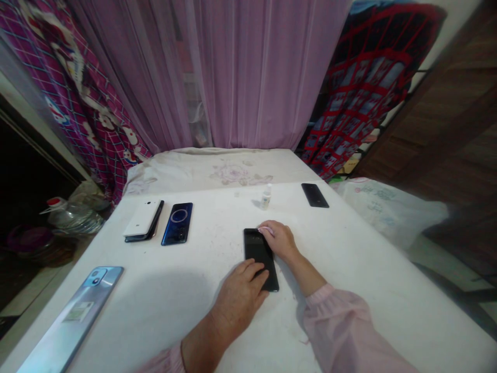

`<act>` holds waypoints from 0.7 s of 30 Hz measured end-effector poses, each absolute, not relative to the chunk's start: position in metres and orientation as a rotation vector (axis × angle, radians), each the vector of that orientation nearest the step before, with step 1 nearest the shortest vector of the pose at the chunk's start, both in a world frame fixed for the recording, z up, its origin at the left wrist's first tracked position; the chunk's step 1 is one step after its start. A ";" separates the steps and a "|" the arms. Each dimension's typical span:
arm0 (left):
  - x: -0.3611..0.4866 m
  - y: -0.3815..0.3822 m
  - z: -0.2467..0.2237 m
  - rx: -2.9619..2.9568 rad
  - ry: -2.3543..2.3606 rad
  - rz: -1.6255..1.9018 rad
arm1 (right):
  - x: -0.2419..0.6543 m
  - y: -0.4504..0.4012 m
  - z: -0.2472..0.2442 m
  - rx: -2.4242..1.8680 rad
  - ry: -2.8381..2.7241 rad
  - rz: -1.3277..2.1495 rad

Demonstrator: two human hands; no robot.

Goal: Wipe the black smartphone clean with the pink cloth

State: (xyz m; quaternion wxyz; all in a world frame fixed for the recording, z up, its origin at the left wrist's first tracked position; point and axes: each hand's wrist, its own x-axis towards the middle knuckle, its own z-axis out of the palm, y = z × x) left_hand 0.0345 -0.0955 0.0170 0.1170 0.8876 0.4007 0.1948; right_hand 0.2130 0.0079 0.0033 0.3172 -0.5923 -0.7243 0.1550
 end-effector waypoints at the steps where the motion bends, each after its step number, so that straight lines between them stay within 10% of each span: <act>1: 0.034 -0.095 0.017 2.596 1.175 0.568 | 0.213 0.008 0.004 -1.556 -1.909 0.411; 21: 0.033 -0.095 0.018 2.607 1.161 0.557 | 0.240 -0.017 0.035 -1.384 -2.174 0.972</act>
